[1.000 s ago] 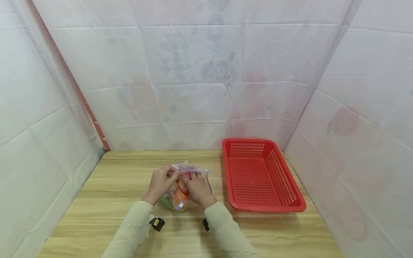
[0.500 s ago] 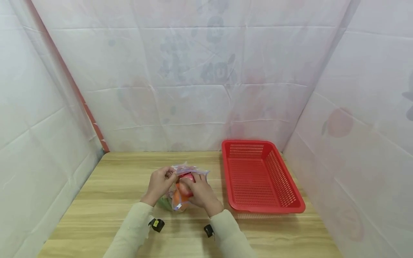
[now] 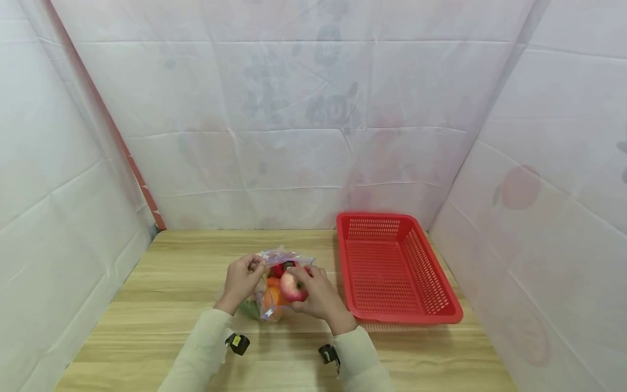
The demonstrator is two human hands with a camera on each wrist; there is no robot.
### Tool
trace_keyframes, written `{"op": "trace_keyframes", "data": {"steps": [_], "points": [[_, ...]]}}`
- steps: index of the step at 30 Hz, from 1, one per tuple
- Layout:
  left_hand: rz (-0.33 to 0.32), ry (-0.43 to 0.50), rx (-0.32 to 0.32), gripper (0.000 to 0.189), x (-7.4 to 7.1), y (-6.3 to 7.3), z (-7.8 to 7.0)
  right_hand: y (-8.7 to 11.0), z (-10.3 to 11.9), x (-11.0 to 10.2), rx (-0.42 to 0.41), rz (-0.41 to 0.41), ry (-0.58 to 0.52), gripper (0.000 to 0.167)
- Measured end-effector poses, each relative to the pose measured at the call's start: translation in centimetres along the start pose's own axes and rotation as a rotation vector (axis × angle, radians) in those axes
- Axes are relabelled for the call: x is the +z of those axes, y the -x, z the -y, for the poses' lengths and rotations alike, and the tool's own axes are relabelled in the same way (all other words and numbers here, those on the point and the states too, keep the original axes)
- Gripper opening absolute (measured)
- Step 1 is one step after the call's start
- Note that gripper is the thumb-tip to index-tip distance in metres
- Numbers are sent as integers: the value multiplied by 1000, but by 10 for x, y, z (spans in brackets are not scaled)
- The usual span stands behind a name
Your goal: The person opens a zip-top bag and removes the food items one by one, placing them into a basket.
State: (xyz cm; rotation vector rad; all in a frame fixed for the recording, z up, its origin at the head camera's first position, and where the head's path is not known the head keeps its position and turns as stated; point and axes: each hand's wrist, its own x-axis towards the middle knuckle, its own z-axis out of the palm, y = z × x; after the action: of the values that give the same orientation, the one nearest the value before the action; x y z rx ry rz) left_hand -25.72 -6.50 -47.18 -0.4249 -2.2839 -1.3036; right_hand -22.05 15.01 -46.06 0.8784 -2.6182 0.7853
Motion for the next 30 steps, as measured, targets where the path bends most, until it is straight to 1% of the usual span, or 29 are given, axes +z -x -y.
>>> {"op": "trace_keyframes", "data": {"steps": [3,6,10,14,19,22,29,30], "points": [[7,12,-5,7,0,2,1,4,-2,-7,26,-27,-9,73],[21,19,8,7,2,3,0,8,-6,-16,67,-66,-31,72],[24,-6,27,6,4,3,0,12,-10,-28,116,-108,-48,70],[22,-13,16,7,4,4,-1,17,-17,-39,154,-125,-52,72],[48,28,0,5,1,5,0,26,-28,-50,208,-163,-36,76],[75,49,-31,5,0,5,-1,32,-36,-56,244,-179,-28,77],[156,88,-172,5,-4,4,-6,47,-52,-67,338,-183,-31,71],[167,88,-183,5,-5,4,-7,49,-54,-69,348,-185,-28,71]]}}
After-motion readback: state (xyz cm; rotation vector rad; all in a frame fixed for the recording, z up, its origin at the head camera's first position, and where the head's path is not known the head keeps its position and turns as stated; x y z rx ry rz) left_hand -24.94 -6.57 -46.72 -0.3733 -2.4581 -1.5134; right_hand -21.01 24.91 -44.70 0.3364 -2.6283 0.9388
